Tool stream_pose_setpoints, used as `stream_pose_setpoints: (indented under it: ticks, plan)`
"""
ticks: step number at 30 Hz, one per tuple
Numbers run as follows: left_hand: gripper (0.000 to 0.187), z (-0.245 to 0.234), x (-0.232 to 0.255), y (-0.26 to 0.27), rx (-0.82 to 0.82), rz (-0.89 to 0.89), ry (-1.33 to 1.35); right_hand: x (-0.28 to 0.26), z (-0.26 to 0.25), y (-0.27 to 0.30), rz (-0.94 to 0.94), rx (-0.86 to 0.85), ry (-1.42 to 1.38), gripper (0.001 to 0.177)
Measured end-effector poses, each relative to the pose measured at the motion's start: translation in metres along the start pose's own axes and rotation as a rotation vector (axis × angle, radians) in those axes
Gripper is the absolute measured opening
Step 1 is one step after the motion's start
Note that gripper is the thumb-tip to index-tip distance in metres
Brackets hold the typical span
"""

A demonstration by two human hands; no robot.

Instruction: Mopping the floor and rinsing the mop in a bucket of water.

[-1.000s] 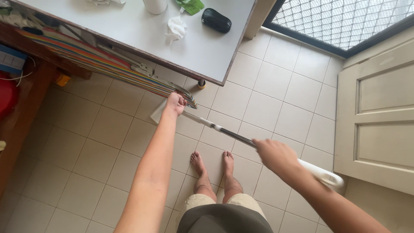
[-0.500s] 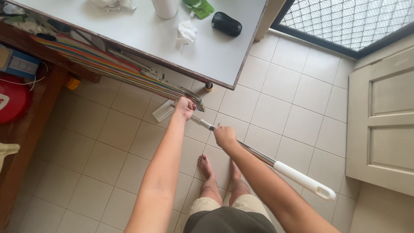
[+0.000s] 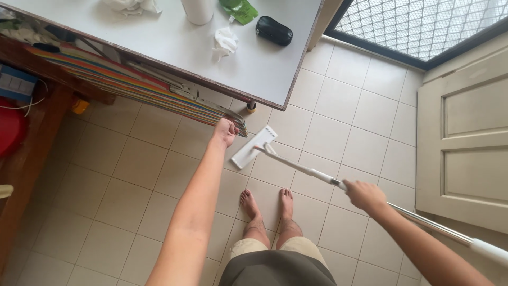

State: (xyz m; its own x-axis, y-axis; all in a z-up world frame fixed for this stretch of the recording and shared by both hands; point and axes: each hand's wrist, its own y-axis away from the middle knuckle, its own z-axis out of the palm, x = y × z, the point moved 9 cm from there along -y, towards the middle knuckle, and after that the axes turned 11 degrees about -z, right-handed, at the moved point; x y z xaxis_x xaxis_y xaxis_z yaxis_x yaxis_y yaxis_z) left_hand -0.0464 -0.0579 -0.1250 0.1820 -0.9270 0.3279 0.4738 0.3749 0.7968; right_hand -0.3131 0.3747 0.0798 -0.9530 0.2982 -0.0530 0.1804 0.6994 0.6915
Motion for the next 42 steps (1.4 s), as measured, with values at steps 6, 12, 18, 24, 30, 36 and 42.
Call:
stream_pose_setpoints:
  ticks: [6,12,18,24,30,36,42]
  plan:
    - [0.036,-0.004,-0.005,-0.015,0.005,-0.046,0.037,-0.031,-0.019,0.014,-0.044,-0.067,0.062,0.048]
    - [0.031,-0.002,-0.004,-0.004,-0.009,-0.035,0.032,-0.06,-0.001,-0.048,-0.17,0.022,0.029,0.052]
    - [0.022,-0.015,0.003,-0.041,-0.03,-0.021,0.044,-0.069,0.018,-0.029,-0.091,0.023,-0.101,0.051]
    - [0.021,-0.017,-0.001,-0.033,-0.03,-0.042,0.008,-0.013,0.033,0.018,-0.051,0.004,-0.011,0.053]
    - [0.026,0.002,0.002,0.002,0.039,-0.038,0.004,-0.03,0.006,0.009,-0.151,0.003,0.18,0.052]
    - [0.025,0.01,0.002,-0.001,-0.008,-0.043,-0.03,-0.06,0.002,-0.047,-0.272,0.079,0.219,0.04]
    - [0.02,-0.017,0.0,-0.03,0.013,-0.047,0.032,-0.075,0.004,-0.053,-0.192,0.16,0.033,0.048]
